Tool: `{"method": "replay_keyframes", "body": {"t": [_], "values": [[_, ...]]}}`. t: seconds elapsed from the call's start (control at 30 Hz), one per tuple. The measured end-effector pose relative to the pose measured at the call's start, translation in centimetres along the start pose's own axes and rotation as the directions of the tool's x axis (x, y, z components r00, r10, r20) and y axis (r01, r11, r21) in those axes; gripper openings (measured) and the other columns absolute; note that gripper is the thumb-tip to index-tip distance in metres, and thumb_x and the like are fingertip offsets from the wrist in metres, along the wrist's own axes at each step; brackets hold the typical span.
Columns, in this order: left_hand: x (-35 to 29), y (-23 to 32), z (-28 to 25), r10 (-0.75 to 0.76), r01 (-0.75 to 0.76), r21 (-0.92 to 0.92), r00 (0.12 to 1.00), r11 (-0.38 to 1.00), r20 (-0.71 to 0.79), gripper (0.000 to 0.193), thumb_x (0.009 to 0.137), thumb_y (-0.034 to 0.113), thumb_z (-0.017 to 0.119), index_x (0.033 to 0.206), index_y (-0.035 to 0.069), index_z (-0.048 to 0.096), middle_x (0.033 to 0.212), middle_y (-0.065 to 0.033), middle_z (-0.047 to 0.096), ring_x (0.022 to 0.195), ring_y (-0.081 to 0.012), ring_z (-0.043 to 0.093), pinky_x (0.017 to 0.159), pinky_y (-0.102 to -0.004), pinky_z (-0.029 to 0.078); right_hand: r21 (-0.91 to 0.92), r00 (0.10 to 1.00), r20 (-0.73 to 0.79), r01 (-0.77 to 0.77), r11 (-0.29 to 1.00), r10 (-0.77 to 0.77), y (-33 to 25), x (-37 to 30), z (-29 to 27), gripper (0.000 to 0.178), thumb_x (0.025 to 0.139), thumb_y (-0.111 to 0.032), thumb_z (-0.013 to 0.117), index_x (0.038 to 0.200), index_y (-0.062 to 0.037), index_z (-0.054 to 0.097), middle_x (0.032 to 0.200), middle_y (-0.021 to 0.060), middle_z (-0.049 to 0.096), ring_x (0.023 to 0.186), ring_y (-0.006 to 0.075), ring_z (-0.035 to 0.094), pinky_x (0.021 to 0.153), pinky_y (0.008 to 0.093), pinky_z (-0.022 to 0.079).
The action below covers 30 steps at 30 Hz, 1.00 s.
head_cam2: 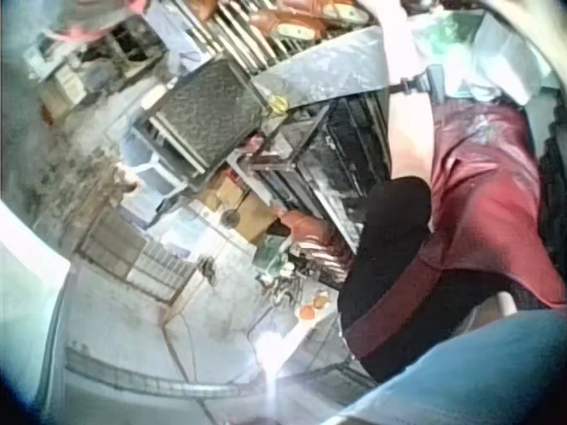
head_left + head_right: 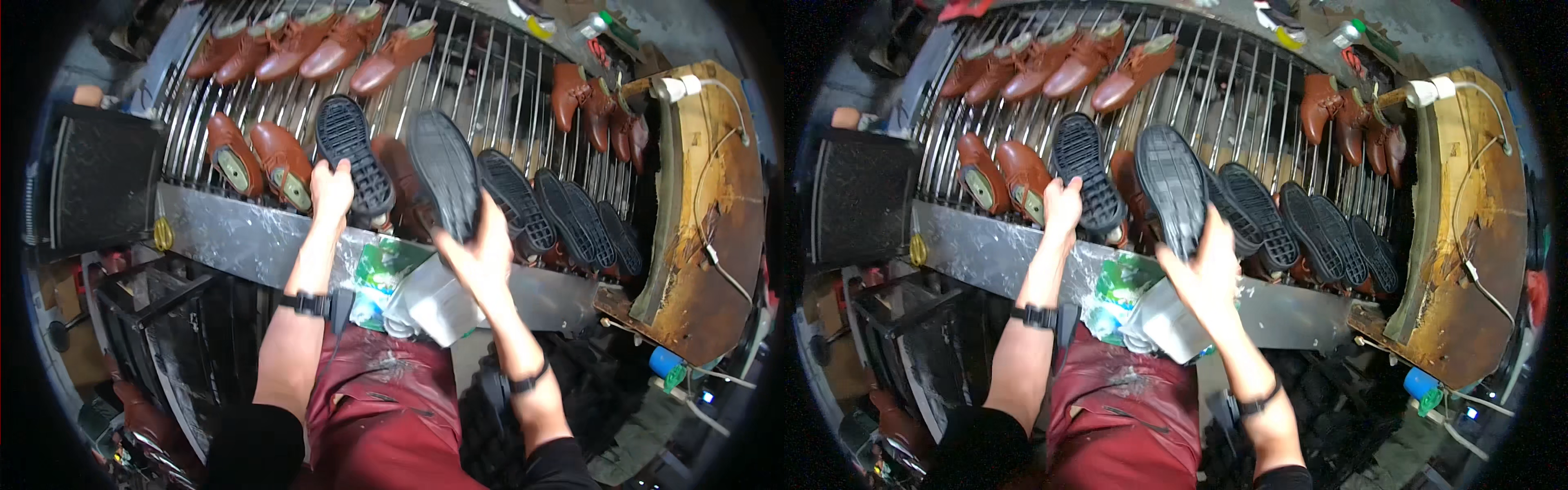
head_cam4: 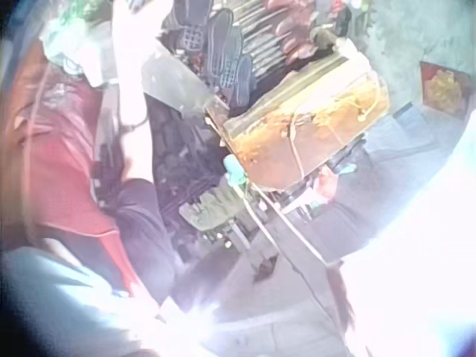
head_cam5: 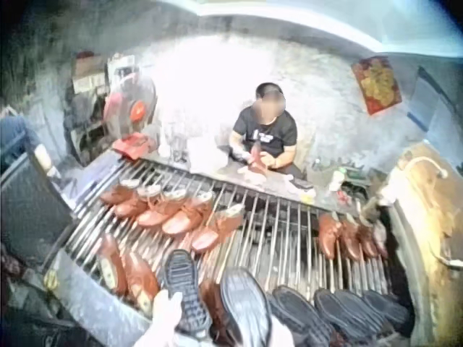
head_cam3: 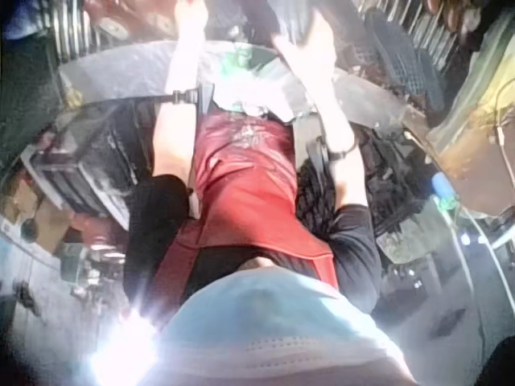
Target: The recorder applies adhesive to the edges and soles of leather shoes using a brush before moving them on a conveyor and organizing soles.
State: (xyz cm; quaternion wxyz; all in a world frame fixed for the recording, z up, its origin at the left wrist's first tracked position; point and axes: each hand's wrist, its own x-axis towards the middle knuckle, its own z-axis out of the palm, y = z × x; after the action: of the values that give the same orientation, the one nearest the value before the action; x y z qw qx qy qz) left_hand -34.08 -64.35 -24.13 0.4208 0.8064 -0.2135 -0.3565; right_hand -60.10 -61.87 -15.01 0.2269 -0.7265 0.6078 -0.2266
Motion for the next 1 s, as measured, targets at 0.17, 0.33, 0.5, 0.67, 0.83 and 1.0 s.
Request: {"method": "replay_keyframes", "body": {"t": [0.17, 0.33, 0.5, 0.67, 0.83, 1.0], "values": [[4.6, -5.8, 2.4, 0.011, 0.010, -0.164, 0.991, 0.986, 0.130, 0.040, 0.089, 0.014, 0.073, 0.122, -0.009, 0.066, 0.101, -0.0154, 0.076, 0.089, -0.0204, 0.071, 0.076, -0.0340, 0.056, -0.410, 0.933, 0.360, 0.140, 0.901, 0.019, -1.1, 7.7, 8.4, 0.105, 0.073, -0.044, 0.087, 0.149, 0.0123, 0.042, 0.131, 0.0310, 0.061, 0.118, 0.0438, 0.064, 0.102, 0.0476, 0.055], [2.6, -5.6, -1.4, 0.000, 0.064, -0.337, 0.983, 0.939, 0.186, 0.073, 0.095, 0.037, 0.077, 0.138, -0.017, 0.053, 0.101, -0.0148, 0.073, 0.077, -0.0155, 0.069, 0.057, -0.0312, 0.059, -0.385, 0.933, 0.330, 0.273, 0.881, -0.145, -3.0, 4.5, 4.6, 0.102, 0.073, -0.049, 0.089, 0.145, 0.0106, 0.049, 0.133, 0.0318, 0.064, 0.125, 0.0428, 0.063, 0.105, 0.0470, 0.052], [-4.7, -11.8, -9.9, 0.498, -0.428, -0.389, 0.862, 0.816, 0.096, 0.041, 0.100, 0.018, 0.071, 0.131, -0.007, 0.062, 0.095, -0.0065, 0.075, 0.086, -0.0117, 0.068, 0.079, -0.0322, 0.058, 0.003, 0.987, 0.033, 0.155, 0.988, -0.155, -7.1, -6.0, -2.1, 0.056, 0.091, -0.012, 0.077, 0.141, 0.0060, 0.060, 0.129, 0.0186, 0.069, 0.120, 0.0254, 0.066, 0.104, 0.0385, 0.051], [-13.2, -21.9, -19.5, 0.674, -0.711, -0.210, 0.703, 0.671, -0.225, 0.020, 0.094, 0.006, 0.075, 0.110, -0.005, 0.074, 0.090, -0.0101, 0.076, 0.074, -0.0127, 0.071, 0.066, -0.0292, 0.056, -0.104, 0.638, -0.294, 0.719, 0.687, -0.712, -2.0, -17.0, -3.1, 0.034, 0.096, 0.000, 0.070, 0.122, 0.0200, 0.061, 0.105, 0.0269, 0.074, 0.085, 0.0288, 0.075, 0.076, 0.0345, 0.064], [-25.2, -23.1, -37.5, 0.931, -0.373, 0.876, -0.077, 0.305, -0.356, 0.056, 0.082, 0.003, 0.074, 0.133, -0.009, 0.055, 0.135, -0.0232, 0.057, 0.122, -0.0366, 0.055, 0.104, -0.0464, 0.046, 0.052, 0.672, -0.411, 0.692, 0.720, -0.616, -3.4, -29.3, 2.2, 0.023, 0.096, -0.012, 0.074, 0.091, 0.0100, 0.075, 0.084, 0.0185, 0.075, 0.075, 0.0306, 0.072, 0.077, 0.0428, 0.062], [-28.6, -22.3, -52.1, 0.652, 0.150, 0.677, -0.481, 0.720, -0.586, 0.097, 0.081, 0.043, 0.090, 0.147, -0.011, 0.045, 0.143, -0.0308, 0.054, 0.134, -0.0443, 0.053, 0.113, -0.0498, 0.043, 0.381, 0.885, -0.364, 0.425, 0.821, -0.289, 2.6, -34.7, 7.3, 0.015, 0.099, 0.005, 0.063, 0.112, 0.0108, 0.069, 0.091, 0.0158, 0.074, 0.075, 0.0182, 0.069, 0.072, 0.0287, 0.056]]}}
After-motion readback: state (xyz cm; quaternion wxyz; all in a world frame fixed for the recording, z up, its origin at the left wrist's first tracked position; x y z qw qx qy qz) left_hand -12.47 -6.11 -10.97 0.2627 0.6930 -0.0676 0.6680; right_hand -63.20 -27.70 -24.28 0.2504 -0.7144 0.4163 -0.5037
